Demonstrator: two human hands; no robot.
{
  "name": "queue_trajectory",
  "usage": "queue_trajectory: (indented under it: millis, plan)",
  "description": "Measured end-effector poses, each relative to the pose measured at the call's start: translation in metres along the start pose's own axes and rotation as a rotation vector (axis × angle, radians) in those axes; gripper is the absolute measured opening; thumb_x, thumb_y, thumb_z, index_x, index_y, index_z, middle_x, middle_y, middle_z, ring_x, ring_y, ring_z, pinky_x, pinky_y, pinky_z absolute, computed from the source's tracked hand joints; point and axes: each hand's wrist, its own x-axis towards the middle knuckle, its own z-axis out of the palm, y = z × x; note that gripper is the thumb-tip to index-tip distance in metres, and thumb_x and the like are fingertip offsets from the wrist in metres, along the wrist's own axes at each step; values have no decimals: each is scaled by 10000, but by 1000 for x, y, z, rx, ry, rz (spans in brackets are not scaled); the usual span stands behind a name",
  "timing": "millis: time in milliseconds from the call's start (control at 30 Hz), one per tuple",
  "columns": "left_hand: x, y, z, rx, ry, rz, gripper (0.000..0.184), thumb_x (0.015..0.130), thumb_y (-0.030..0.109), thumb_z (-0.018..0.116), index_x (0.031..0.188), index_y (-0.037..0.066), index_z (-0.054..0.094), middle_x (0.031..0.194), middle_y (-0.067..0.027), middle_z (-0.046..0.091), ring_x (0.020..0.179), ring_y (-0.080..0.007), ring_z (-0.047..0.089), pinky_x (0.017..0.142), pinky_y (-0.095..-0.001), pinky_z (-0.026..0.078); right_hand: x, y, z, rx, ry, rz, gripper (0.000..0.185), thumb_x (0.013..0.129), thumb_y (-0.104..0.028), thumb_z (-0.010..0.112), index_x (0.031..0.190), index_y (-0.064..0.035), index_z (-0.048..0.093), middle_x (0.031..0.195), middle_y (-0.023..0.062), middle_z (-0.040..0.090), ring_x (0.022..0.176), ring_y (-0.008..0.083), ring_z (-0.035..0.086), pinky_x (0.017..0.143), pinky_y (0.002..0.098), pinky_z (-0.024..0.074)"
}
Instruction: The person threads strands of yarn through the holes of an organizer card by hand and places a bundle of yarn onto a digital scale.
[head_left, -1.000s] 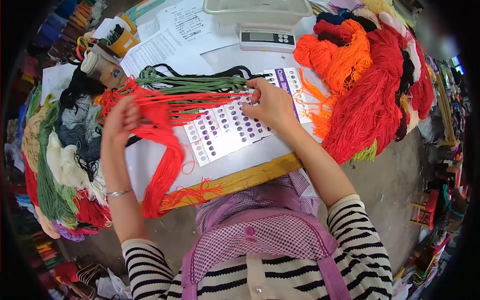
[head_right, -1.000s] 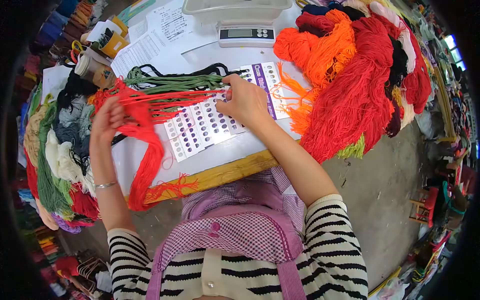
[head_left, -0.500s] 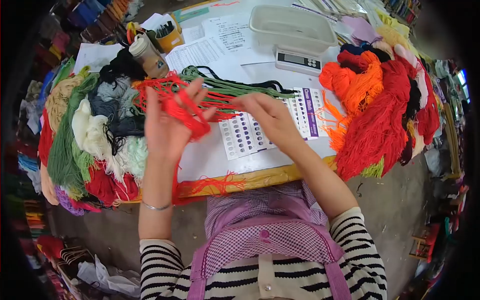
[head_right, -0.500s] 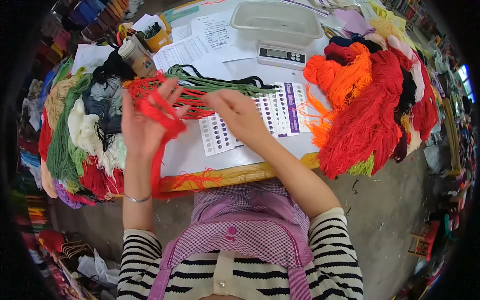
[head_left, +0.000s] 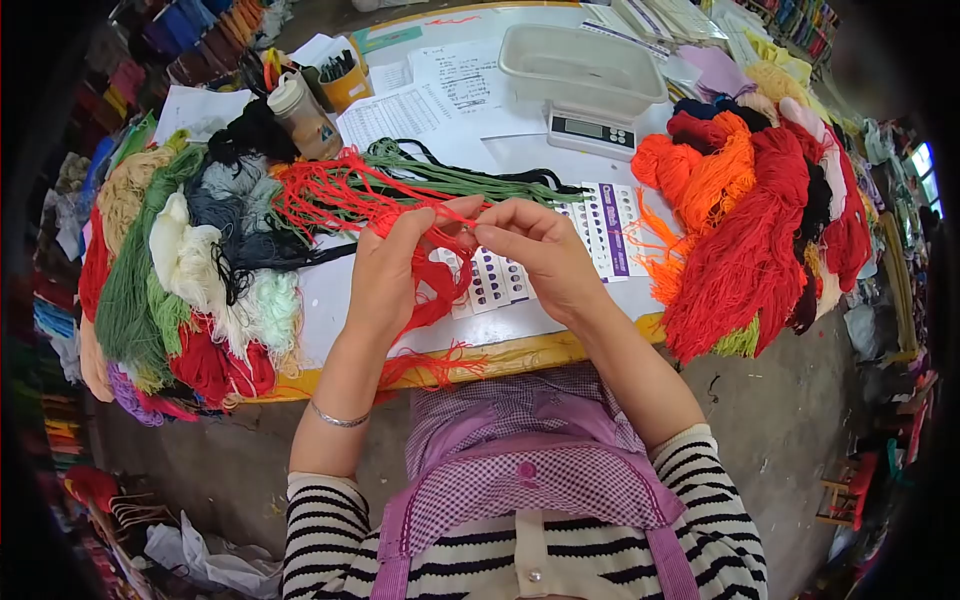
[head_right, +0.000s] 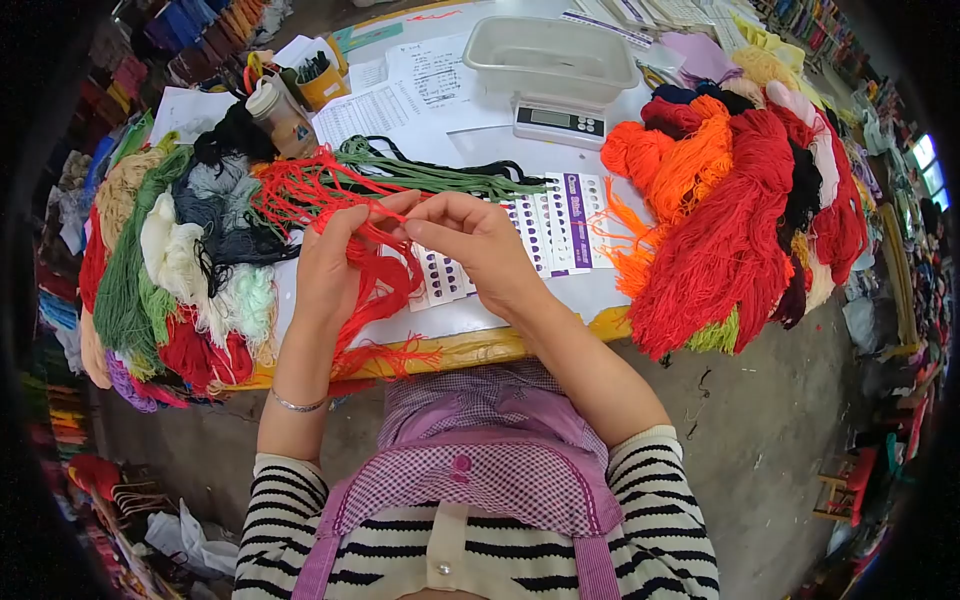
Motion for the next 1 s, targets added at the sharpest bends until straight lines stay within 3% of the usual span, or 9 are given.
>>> queue_trajectory:
  millis: [467, 667, 700, 733, 767, 800, 833, 867, 1000]
  plan:
    - [-3, -2, 3, 174, -59, 118, 264, 930, 106, 518, 1099, -59, 636, 1086, -128, 663, 987, -143, 615, 868, -278, 474, -2, -9, 3, -49, -6, 5, 123, 852, -115, 672, 923, -14, 671, 840, 31, 646, 761, 92, 577, 736, 231, 446]
    - [-7, 6, 2, 63, -12, -16, 250, 914, 105, 532, 1068, -60, 640, 1087, -135, 660, 959, -172, 632, 860, -289, 484, -2, -2, 7, -8, 25, -115, 104, 870, -120, 647, 915, -26, 648, 865, 6, 621, 720, 73, 540, 675, 236, 435]
    - [-5, 9, -1, -97, 63, -110, 221, 913, 110, 533, 1015, -56, 638, 1017, -115, 662, 862, -149, 623, 782, -260, 489, -2, -5, 2, -12, 24, -113, 104, 870, -120, 647, 915, -26, 648, 865, 6, 621, 720, 73, 540, 675, 236, 435]
    - [-4, 12, -7, -258, 138, -207, 201, 913, 115, 534, 962, -51, 636, 946, -96, 663, 765, -126, 614, 704, -231, 494, -3, -11, -8, 290, -45, 28, 96, 879, -135, 635, 898, -41, 630, 832, -19, 584, 680, 58, 494, 638, 230, 410]
    - [-2, 7, -44, -614, -19, -206, 169, 922, 135, 524, 896, -18, 590, 749, -20, 558, 563, -60, 468, 513, -185, 403, -8, -19, -20, 593, -108, 169, 94, 887, -149, 623, 881, -56, 613, 800, -44, 548, 640, 43, 449, 600, 224, 386]
    - [-6, 22, -70, -726, 86, -215, 142, 932, 137, 505, 874, 12, 542, 653, 34, 399, 482, -29, 325, 409, -189, 277, -17, -34, -33, 292, 36, 111, 92, 887, -162, 618, 869, -73, 600, 761, -61, 503, 611, 34, 401, 571, 218, 349]
    - [-13, 30, -100, -784, 105, -102, 112, 937, 114, 489, 860, 34, 502, 636, 49, 358, 458, -34, 315, 391, -193, 237, -26, -56, -48, -13, 172, 53, 93, 886, -174, 613, 858, -90, 586, 723, -79, 459, 583, 25, 353, 542, 211, 313]
    - [-22, 41, -132, -747, 190, -30, 127, 941, 96, 472, 824, 47, 481, 625, 52, 348, 451, -42, 302, 389, -202, 218, -36, -79, -64, -428, 280, -50, 79, 868, -173, 624, 848, -103, 593, 702, -88, 446, 574, 19, 346, 526, 196, 287]
    - [-88, 80, -264, -701, 355, 64, 159, 967, 110, 415, 818, 68, 451, 618, 30, 368, 443, -67, 273, 390, -229, 191, -79, -165, -166, -1062, 639, -38, 136, 879, -222, 624, 864, -89, 651, 718, -83, 521, 624, 19, 424, 564, 193, 337]
